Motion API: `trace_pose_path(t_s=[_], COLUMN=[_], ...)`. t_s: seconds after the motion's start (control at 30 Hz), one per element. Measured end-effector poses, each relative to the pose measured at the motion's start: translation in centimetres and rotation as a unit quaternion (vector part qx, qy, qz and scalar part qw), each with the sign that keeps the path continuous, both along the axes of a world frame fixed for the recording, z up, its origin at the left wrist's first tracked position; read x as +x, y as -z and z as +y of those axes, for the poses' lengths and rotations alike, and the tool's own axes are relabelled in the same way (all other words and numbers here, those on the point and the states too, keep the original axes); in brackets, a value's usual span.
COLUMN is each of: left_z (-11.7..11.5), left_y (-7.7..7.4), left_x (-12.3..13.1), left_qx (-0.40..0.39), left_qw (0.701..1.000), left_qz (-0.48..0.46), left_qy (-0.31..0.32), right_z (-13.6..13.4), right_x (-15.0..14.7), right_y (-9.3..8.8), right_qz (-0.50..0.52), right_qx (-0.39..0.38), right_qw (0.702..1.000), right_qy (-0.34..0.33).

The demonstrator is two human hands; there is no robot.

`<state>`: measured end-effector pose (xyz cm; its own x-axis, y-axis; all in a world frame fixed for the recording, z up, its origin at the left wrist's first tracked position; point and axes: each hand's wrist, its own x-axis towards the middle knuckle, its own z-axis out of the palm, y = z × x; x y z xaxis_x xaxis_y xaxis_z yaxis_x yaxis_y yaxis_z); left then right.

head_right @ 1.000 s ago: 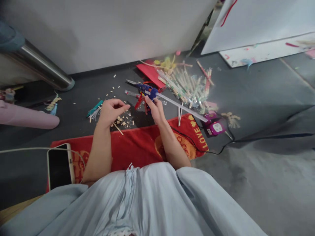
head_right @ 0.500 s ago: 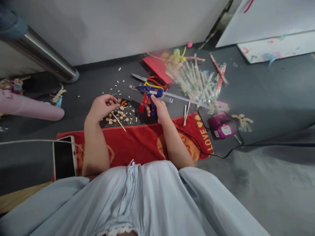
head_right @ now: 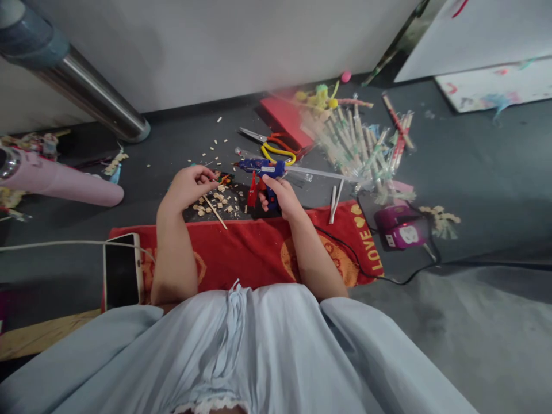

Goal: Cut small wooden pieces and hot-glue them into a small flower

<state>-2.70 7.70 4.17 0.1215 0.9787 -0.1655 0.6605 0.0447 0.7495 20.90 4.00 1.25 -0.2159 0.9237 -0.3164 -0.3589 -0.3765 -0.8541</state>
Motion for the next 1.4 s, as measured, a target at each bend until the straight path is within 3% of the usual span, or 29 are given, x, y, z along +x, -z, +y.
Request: trace_pose_path(t_s=[0.2,0.43,0.73,0.9,1.4], left_z=[0.0,-0.1,-0.1,-0.1,-0.7], left_y=[0.0,0.0,0.3,0.3,1.0], left_x=[-1.0,-1.2,0.3,2.1,5.2], left_qx=[0.009,0.001,0.014,0.037,0.098], left_qw=[0.999,0.989,0.99,0.979,0.949], left_qz=[0.036,0.147,0.132,0.185,0.284], left_qy=[-0.016,-0.02,0.043,0.078,0.1], right_z=[0.2,0.2,0.1,0.1,0.0], right_x=[0.2,0.2,0.1,0.1,0.1], right_y=[0.3,0.4,0.1,0.1,0.1], right_qz=[-0.003,-0.004,-0.003,-0.004,0.003], right_qx=[0.001,-0.008,-0.006,-0.002,-0.003], right_qw=[1.0,1.0,1.0,1.0,1.0], right_qy=[0.008,0.012,0.014,0.011,0.009])
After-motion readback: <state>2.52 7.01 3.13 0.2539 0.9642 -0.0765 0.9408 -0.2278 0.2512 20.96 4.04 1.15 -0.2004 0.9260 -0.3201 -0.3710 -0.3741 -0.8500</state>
